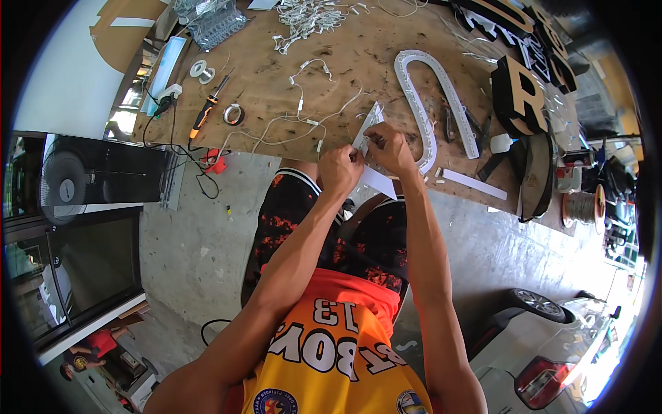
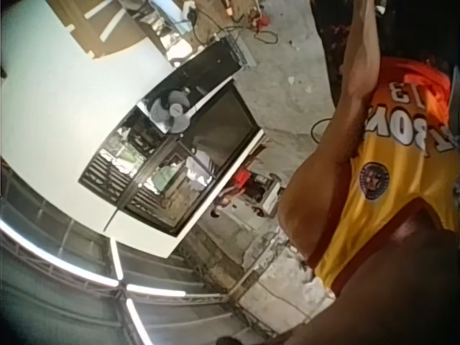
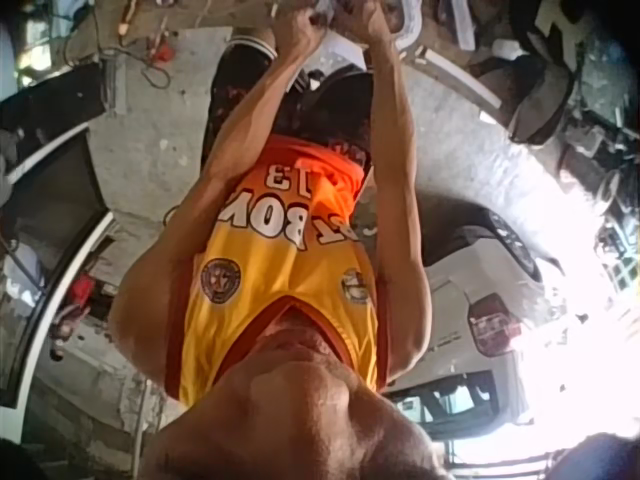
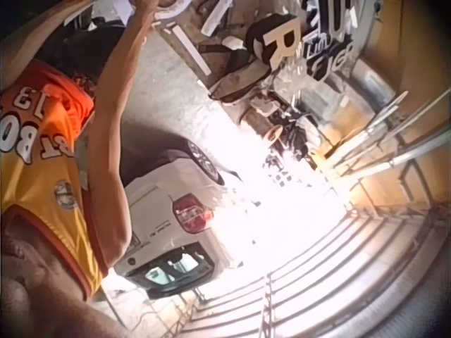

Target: Assembling and gluing the components of large 3D letters for a sign.

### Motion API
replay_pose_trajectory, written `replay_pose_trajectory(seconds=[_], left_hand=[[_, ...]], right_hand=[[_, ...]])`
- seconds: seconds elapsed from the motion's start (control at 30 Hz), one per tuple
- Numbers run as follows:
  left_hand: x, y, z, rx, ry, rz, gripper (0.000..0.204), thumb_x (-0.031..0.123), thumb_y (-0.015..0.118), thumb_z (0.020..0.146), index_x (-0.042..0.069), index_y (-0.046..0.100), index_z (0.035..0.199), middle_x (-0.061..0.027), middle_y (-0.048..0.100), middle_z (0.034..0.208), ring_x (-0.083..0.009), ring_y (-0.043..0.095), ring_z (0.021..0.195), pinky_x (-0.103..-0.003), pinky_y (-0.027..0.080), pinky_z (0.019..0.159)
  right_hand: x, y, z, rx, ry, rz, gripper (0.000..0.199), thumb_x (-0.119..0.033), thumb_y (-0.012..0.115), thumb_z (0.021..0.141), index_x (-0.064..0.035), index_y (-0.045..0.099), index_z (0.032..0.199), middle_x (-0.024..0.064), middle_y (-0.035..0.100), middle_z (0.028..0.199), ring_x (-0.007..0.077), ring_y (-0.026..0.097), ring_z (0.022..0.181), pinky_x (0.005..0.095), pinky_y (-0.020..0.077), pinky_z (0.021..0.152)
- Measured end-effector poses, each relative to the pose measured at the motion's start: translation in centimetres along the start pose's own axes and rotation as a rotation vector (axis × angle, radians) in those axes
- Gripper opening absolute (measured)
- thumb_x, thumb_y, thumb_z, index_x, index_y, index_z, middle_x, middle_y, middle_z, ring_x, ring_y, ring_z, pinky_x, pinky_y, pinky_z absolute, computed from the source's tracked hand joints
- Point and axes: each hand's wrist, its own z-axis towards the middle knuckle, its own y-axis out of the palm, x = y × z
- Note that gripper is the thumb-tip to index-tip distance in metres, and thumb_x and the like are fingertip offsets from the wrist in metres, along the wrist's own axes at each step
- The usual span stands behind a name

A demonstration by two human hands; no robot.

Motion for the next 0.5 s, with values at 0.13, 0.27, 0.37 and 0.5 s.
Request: replay_pose_trajectory(seconds=[0.13,0.27,0.37,0.5], left_hand=[[0.05,-0.02,0.07,-0.014,-0.013,0.011,0.018,0.019,0.069,0.079,0.002,0.069,0.072,-0.0202,0.066,0.070,-0.0396,0.065,0.067,-0.047,0.051,0.063],[0.12,-0.04,0.05,-0.006,-0.007,0.000,0.019,0.020,0.068,0.079,0.002,0.069,0.072,-0.0199,0.066,0.070,-0.0395,0.065,0.067,-0.047,0.051,0.062],[0.27,-0.10,-0.08,0.017,0.008,-0.012,0.020,0.020,0.068,0.080,0.002,0.069,0.071,-0.0195,0.066,0.069,-0.0395,0.065,0.066,-0.047,0.051,0.062],[0.30,-0.25,0.10,0.005,-0.012,-0.015,0.021,0.021,0.068,0.081,0.002,0.069,0.072,-0.0189,0.066,0.068,-0.0393,0.065,0.064,-0.047,0.051,0.062]], right_hand=[[-0.17,-0.04,-0.01,-0.012,0.034,0.020,0.027,0.001,0.065,0.073,0.0011,0.069,0.099,0.0138,0.068,0.092,0.0241,0.067,0.076,0.0334,0.0527,0.068],[-0.07,-0.03,0.02,0.004,-0.005,0.009,0.027,0.002,0.065,0.073,0.0011,0.069,0.099,0.0137,0.068,0.092,0.0240,0.067,0.075,0.0335,0.0528,0.068],[-0.04,0.00,-0.02,0.004,0.007,0.009,0.027,0.002,0.065,0.072,0.0012,0.069,0.099,0.0136,0.069,0.091,0.0241,0.067,0.075,0.0334,0.0529,0.068],[-0.03,0.08,-0.03,0.016,0.002,0.013,0.026,0.001,0.066,0.073,0.0011,0.069,0.098,0.0136,0.069,0.091,0.0240,0.067,0.076,0.0332,0.0532,0.069]])
